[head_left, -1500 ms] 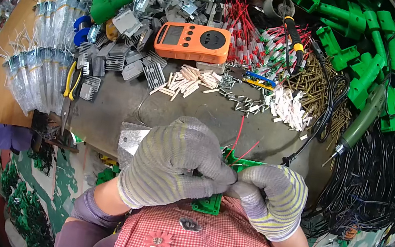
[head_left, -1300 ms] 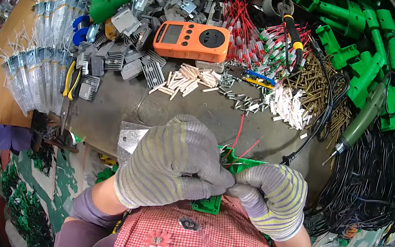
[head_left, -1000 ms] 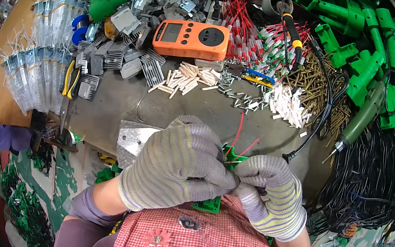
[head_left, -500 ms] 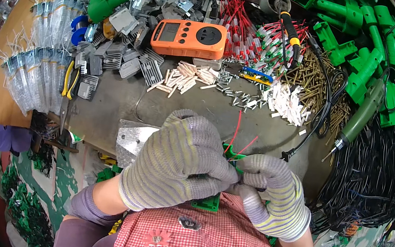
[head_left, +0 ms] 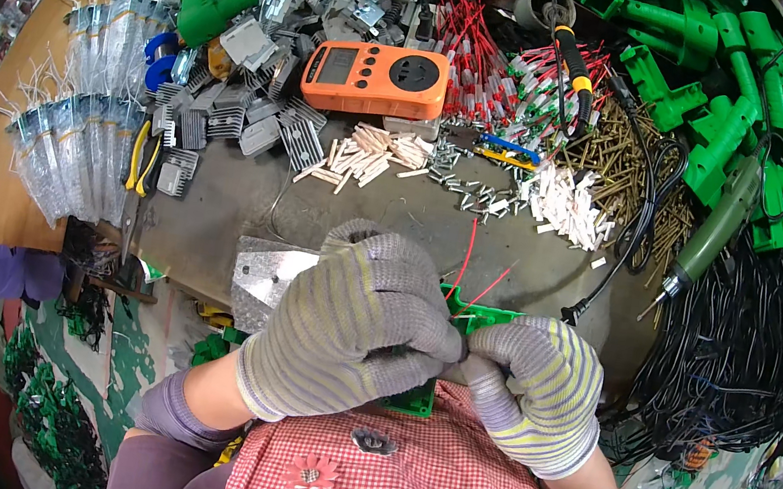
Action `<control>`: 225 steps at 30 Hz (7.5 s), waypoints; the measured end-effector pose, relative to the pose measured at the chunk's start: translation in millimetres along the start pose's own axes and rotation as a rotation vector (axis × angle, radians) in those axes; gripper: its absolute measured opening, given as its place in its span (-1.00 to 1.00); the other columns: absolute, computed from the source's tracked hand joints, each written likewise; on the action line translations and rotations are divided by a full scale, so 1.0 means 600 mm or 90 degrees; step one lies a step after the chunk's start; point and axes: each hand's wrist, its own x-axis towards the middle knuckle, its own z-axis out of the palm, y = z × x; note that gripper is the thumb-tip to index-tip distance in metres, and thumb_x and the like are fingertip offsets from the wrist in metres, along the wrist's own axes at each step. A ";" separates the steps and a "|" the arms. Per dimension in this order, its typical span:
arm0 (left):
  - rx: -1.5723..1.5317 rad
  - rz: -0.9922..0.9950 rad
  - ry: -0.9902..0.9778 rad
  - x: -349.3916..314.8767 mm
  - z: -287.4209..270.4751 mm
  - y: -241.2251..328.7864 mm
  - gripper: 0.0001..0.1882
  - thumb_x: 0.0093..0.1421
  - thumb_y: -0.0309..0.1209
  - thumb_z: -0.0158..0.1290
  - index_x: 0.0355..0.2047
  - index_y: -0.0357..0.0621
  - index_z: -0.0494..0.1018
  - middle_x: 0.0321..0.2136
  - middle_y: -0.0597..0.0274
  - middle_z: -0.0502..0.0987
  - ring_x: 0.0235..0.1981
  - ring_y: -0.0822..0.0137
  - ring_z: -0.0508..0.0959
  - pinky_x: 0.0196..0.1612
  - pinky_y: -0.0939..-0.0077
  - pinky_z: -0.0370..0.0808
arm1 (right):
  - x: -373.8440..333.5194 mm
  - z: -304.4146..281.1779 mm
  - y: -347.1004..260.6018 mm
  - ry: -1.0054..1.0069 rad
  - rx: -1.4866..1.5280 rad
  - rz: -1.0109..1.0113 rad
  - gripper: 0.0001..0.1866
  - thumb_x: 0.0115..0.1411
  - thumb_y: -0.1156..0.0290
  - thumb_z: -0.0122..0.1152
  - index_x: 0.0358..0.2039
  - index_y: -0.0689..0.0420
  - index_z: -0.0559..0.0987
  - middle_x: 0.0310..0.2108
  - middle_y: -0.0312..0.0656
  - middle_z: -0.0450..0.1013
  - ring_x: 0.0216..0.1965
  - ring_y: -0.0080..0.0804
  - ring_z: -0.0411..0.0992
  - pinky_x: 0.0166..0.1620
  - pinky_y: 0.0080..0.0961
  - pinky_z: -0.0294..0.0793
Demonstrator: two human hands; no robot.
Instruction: Soldering wires and electronic components inside a green plastic housing on a workbench.
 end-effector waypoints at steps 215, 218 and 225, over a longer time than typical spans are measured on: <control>0.004 -0.050 -0.089 -0.017 -0.003 -0.029 -0.91 -0.13 -0.40 0.27 -0.56 0.06 0.58 0.14 -0.01 0.39 0.14 0.00 0.34 0.17 0.14 0.26 | 0.018 -0.023 0.046 -0.118 -0.046 -0.118 -0.81 -0.15 0.35 0.39 -0.50 0.03 0.56 -0.54 -0.27 0.43 -0.45 -0.21 0.45 -0.38 -0.24 0.40; 0.000 -0.004 -0.096 -0.015 -0.010 -0.029 -0.87 -0.16 -0.40 0.28 -0.52 0.08 0.62 0.14 -0.03 0.39 0.14 -0.02 0.34 0.18 0.15 0.24 | 0.000 -0.023 0.053 -0.088 -0.136 -0.179 -0.73 -0.26 0.26 0.40 -0.49 0.02 0.57 -0.52 -0.30 0.44 -0.43 -0.25 0.45 -0.38 -0.25 0.41; 0.033 0.045 -0.162 0.011 -0.025 -0.029 -0.78 -0.21 -0.36 0.27 -0.45 0.14 0.63 0.13 -0.03 0.41 0.10 -0.07 0.38 0.14 0.07 0.26 | -0.010 0.006 0.051 0.032 -0.237 -0.214 -0.78 -0.36 0.25 0.28 -0.61 -0.01 0.52 -0.58 -0.37 0.33 -0.43 -0.34 0.41 -0.38 -0.32 0.37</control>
